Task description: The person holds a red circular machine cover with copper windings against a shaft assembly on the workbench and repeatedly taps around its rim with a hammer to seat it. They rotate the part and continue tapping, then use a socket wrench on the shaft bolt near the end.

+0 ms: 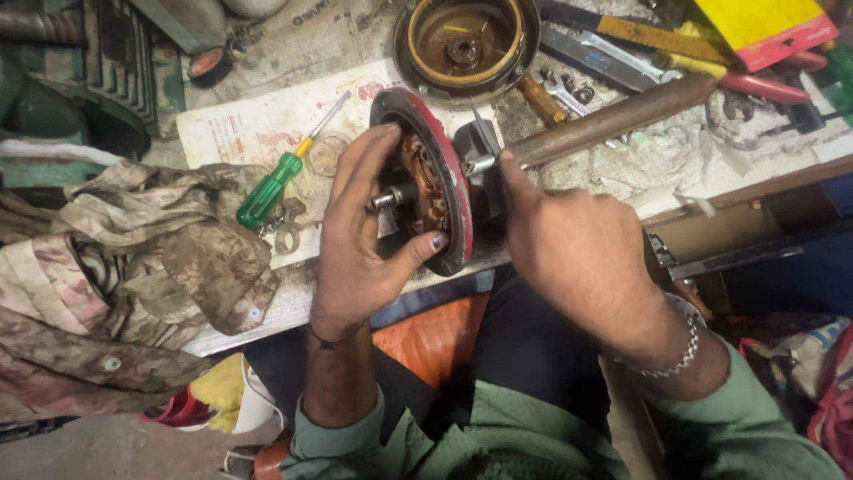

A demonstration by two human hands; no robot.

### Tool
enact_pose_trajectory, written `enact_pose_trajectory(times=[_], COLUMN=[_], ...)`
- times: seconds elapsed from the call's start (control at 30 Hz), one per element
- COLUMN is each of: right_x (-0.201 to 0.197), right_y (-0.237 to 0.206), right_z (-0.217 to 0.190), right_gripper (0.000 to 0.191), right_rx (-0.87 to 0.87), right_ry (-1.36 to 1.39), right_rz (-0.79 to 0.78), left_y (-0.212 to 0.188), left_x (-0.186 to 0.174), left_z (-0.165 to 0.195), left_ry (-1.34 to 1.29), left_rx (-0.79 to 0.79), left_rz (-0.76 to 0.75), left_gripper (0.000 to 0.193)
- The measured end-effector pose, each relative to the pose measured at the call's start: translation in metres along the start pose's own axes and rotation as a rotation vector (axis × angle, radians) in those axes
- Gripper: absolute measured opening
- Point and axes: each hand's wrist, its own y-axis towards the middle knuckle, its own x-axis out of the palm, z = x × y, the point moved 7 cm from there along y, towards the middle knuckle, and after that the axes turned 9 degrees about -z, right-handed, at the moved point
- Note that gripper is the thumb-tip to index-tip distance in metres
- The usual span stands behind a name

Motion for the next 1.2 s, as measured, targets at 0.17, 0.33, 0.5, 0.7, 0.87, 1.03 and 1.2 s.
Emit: enact_pose_trajectory(times=[0.17, 0.33, 0.5, 0.7, 0.87, 1.03, 1.2], right_x=[-0.026, -0.016, 0.006, 0.012, 0.015, 0.021, 0.013], right_y=[0.008, 0.004, 0.003, 0.009, 0.012, 0.013, 0.014], right_z=[-0.012, -0.011, 0.008, 0.012, 0.010, 0.010, 0.009], right_gripper=[0.054, 0.058, 0.062, 0.061, 0.063, 0.065, 0.061], right_rx=[-0.002, -0.039, 0.033, 0.058, 0.052, 0.070, 0.049], right_ry=[0.036, 0.045, 0.014, -0.034, -0.025, -0.032, 0.025], right_rz=[0.021, -0.065, -0.038, 0.006, 0.039, -0.012, 0.020], left_y=[0.000, 0.000, 0.001, 0.004, 0.005, 0.004, 0.003], left_x=[0.000, 0.000, 0.001, 0.000, -0.004, -0.007, -0.003], left_z=[-0.002, 0.000, 0.002, 0.009, 0.016, 0.004, 0.000], left_ry=[0.023, 0.087, 0.171, 0.286, 0.384, 0.274, 0.101], left_rx=[-0.014, 0.011, 0.013, 0.005, -0.032, -0.179, -0.127], left_rz=[-0.003, -0.004, -0.010, -0.026, 0.079, 0.129, 0.181], left_gripper=[0.089, 0.090, 0.085, 0.093, 0.096, 0.097, 0.093])
